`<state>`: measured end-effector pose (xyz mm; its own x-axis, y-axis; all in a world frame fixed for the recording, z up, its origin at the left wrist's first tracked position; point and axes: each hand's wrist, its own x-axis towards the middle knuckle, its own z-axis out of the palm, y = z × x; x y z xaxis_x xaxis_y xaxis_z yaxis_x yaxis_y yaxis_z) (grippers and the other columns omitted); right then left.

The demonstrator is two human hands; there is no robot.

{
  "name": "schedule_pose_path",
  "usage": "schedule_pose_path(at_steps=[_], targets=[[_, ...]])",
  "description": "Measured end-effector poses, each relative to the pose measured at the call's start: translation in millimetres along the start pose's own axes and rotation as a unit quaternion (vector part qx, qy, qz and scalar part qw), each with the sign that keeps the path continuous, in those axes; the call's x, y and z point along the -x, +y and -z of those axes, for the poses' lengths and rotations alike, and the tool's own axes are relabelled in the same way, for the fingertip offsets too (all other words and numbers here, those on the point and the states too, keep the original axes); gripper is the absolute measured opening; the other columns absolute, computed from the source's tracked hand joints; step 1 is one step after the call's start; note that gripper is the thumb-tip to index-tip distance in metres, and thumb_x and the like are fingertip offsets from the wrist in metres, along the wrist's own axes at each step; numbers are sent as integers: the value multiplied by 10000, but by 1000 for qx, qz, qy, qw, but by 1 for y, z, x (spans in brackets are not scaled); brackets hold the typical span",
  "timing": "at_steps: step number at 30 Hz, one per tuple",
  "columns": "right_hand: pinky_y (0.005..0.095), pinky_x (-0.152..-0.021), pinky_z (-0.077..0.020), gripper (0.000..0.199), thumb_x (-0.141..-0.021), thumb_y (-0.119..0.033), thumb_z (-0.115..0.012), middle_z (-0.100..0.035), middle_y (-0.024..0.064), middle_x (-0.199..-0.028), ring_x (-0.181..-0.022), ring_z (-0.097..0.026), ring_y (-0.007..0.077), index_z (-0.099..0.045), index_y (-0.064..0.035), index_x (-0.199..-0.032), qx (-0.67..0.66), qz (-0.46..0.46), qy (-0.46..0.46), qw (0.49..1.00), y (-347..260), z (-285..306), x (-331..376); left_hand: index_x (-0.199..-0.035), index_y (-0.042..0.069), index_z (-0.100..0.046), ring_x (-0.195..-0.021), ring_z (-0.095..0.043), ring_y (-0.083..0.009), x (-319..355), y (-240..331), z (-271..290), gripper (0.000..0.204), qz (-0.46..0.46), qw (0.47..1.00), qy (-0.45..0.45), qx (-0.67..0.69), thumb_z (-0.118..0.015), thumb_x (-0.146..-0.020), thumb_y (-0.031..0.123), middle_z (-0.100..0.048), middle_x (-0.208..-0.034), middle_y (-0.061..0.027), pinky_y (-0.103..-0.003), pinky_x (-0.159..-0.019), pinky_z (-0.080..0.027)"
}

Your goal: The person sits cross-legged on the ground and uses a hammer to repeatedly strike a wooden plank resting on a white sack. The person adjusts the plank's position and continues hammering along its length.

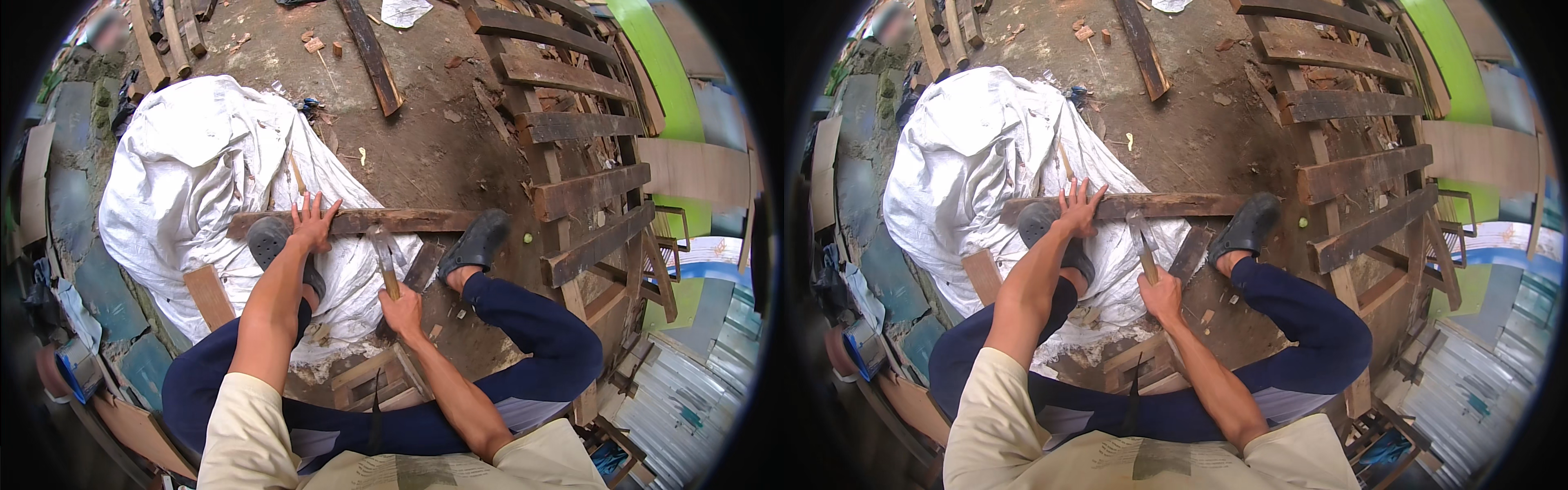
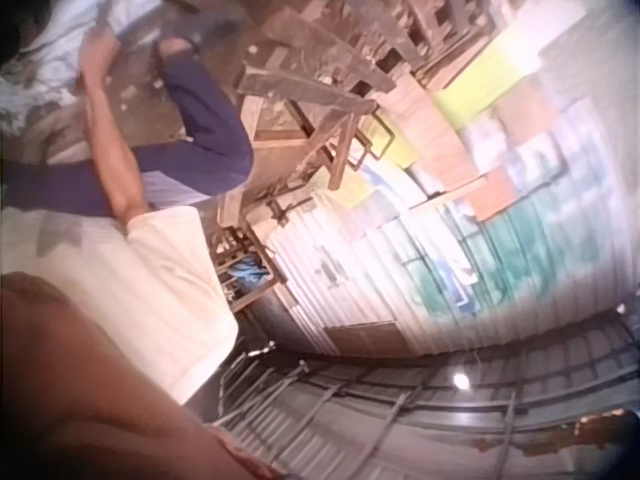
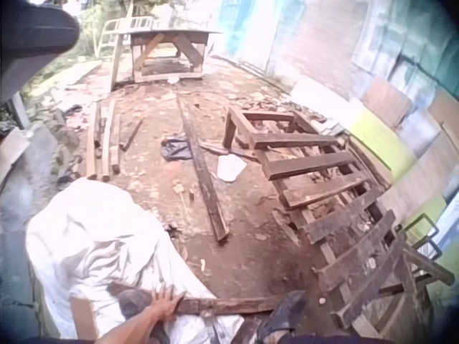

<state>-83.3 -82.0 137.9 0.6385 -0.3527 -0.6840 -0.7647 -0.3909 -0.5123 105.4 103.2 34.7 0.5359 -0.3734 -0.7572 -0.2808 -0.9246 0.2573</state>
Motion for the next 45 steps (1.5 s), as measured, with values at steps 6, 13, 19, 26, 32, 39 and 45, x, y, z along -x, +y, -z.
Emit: schedule_pose_path(at_steps=[6,13,19,26,32,39,45], targets=[[413,-583,-547,365,-831,-325,-629,-654,154,-642,-572,-665,284,-710,-3,-983,31,10,199,979,57,-35,-34,-1589,388,0,-1501,166,-438,-3,5,1,1226,-11,1000,1,-10,-808,-678,240,94,-1650,-212,-651,-1153,57],[435,-676,-533,369,-802,-322,-635,-696,229,-790,-668,-695,345,-708,7,-954,-42,-170,-4,984,63,-3,-6,-1588,387,2,-1496,155,-459,-7,-2,-8,1222,-10,1000,9,-13,-819,-687,289,86,-1647,-220,-671,-1142,42],[441,-714,-508,363,-808,-331,-640,-687,228,-790,-784,-687,386,-692,11,-918,-109,47,124,985,18,13,-25,-1587,389,-2,-1492,156,-472,-7,-7,-7,1232,-13,1000,9,-10,-829,-679,307,87,-1642,-234,-674,-1141,34],[432,-569,-533,309,-822,-280,-626,-689,206,-726,-551,-672,299,-724,-16,-950,4,-229,-56,972,65,-16,-25,-1585,394,15,-1489,163,-473,-2,0,-12,1229,-11,1000,-7,-7,-824,-692,306,101,-1641,-233,-675,-1141,37],[424,-571,-509,312,-814,-281,-635,-679,181,-694,-564,-662,295,-700,14,-893,-55,-144,27,988,58,-7,-6,-1583,399,30,-1488,176,-467,-10,-5,-4,1228,-7,1000,-7,-10,-816,-698,303,112,-1640,-232,-679,-1138,44],[432,-693,-501,312,-819,-282,-655,-686,189,-752,-727,-685,342,-692,19,-894,-145,104,132,975,-8,8,-33,-1587,392,10,-1489,171,-470,-7,-4,-2,1223,-13,1000,-11,-5,-811,-685,295,97,-1640,-239,-678,-1138,41],[410,-503,-518,320,-823,-270,-622,-655,154,-659,-521,-654,269,-691,11,-961,-5,-201,-60,978,76,-32,-19,-1590,379,3,-1492,162,-466,-6,-4,-6,1202,-18,1000,1,-9,-812,-707,336,80,-1642,-239,-678,-1138,33]])
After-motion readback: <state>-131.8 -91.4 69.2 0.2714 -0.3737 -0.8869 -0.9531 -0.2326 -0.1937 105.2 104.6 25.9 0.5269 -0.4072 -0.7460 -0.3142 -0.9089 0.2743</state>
